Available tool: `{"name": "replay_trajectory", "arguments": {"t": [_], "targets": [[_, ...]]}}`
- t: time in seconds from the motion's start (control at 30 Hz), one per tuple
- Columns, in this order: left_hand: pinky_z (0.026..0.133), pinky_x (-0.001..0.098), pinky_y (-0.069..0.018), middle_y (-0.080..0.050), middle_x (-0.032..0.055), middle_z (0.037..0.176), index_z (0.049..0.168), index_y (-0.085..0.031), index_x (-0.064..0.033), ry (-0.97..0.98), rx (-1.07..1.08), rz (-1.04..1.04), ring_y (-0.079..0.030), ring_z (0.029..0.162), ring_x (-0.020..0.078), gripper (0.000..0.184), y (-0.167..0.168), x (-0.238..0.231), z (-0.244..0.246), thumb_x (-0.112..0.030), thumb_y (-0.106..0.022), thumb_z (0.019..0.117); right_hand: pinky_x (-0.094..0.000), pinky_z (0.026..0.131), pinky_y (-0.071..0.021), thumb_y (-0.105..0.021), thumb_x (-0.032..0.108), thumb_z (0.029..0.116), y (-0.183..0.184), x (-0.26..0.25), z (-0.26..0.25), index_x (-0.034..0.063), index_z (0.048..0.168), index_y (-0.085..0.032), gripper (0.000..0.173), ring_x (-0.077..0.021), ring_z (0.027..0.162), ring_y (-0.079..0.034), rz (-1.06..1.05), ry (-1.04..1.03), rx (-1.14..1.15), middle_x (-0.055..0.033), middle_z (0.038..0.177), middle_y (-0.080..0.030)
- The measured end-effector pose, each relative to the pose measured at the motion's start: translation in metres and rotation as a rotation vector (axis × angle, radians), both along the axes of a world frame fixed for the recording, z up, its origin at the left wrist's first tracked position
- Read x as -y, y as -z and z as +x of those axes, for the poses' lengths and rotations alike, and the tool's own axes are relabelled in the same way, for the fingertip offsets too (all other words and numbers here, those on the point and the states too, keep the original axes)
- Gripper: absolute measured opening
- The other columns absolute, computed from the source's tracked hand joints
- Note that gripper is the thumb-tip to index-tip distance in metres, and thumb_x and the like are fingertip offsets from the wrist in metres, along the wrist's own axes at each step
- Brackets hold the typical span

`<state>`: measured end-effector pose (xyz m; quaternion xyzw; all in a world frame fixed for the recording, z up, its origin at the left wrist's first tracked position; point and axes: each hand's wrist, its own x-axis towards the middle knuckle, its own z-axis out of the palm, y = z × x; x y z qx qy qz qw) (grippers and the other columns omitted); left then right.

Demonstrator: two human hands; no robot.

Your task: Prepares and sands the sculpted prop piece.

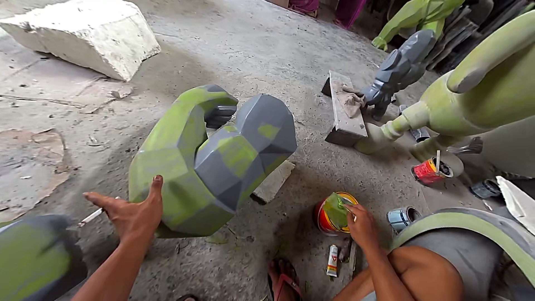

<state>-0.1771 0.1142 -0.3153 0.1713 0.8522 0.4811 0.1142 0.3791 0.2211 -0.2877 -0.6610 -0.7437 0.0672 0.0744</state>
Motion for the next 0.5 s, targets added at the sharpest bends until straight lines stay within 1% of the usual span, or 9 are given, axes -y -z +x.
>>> {"name": "replay_trajectory", "arguments": {"t": [0.07,0.2,0.3,0.37,0.43,0.5], "targets": [[0.126,0.0449,-0.0251,-0.010,0.0270,0.169,0.162,0.010,-0.0005,0.006,0.003,0.015,-0.023,0.156,0.0331,0.131,-0.003,-0.003,0.000,-0.064,-0.073,0.0840,-0.0469,0.090,-0.0579,-0.054,0.017,0.0988,0.009,0.002,0.000,0.0225,0.123,-0.076,0.033,-0.0204,0.104,-0.070,0.004,-0.001,0.006,-0.0038,0.117,-0.073],[0.119,0.0544,-0.0334,-0.020,0.0324,0.164,0.161,0.015,-0.0028,0.018,0.082,-0.066,-0.035,0.149,0.0407,0.135,-0.021,-0.010,0.006,-0.056,-0.080,0.0819,-0.0459,0.086,-0.0595,-0.054,0.015,0.0976,0.017,0.006,-0.004,0.0224,0.125,-0.075,0.035,-0.0215,0.103,-0.070,0.055,0.014,0.021,-0.0041,0.120,-0.071],[0.119,0.0572,-0.0326,-0.019,0.0332,0.164,0.161,0.017,-0.0032,0.058,0.094,-0.090,-0.035,0.148,0.0428,0.139,-0.029,-0.012,0.006,-0.056,-0.082,0.0796,-0.0471,0.081,-0.0605,-0.056,0.014,0.0967,0.019,0.008,-0.004,0.0233,0.126,-0.075,0.036,-0.0228,0.100,-0.071,0.108,0.027,0.024,-0.0043,0.119,-0.072],[0.118,0.0594,-0.0330,-0.019,0.0342,0.163,0.161,0.017,-0.0037,0.092,0.069,-0.089,-0.036,0.147,0.0448,0.143,-0.031,-0.012,0.004,-0.055,-0.086,0.0762,-0.0480,0.082,-0.0603,-0.056,0.014,0.0967,0.019,0.008,-0.004,0.0242,0.127,-0.075,0.037,-0.0232,0.101,-0.071,0.088,0.025,0.044,-0.0040,0.120,-0.072],[0.117,0.0613,-0.0331,-0.019,0.0354,0.162,0.161,0.018,-0.0036,0.137,0.075,-0.116,-0.036,0.146,0.0466,0.146,-0.034,-0.012,0.003,-0.055,-0.087,0.0742,-0.0490,0.085,-0.0594,-0.057,0.013,0.0961,0.021,0.008,-0.005,0.0228,0.125,-0.076,0.036,-0.0239,0.103,-0.071,0.037,0.010,0.061,-0.0035,0.120,-0.073],[0.113,0.0648,-0.0364,-0.025,0.0375,0.159,0.161,0.016,-0.0032,0.160,0.128,-0.180,-0.041,0.142,0.0494,0.145,-0.039,-0.013,0.005,-0.055,-0.088,0.0739,-0.0491,0.088,-0.0582,-0.055,0.013,0.0968,0.020,0.006,-0.007,0.0221,0.122,-0.077,0.035,-0.0234,0.105,-0.070,-0.016,-0.007,0.090,-0.0026,0.120,-0.072]]}}
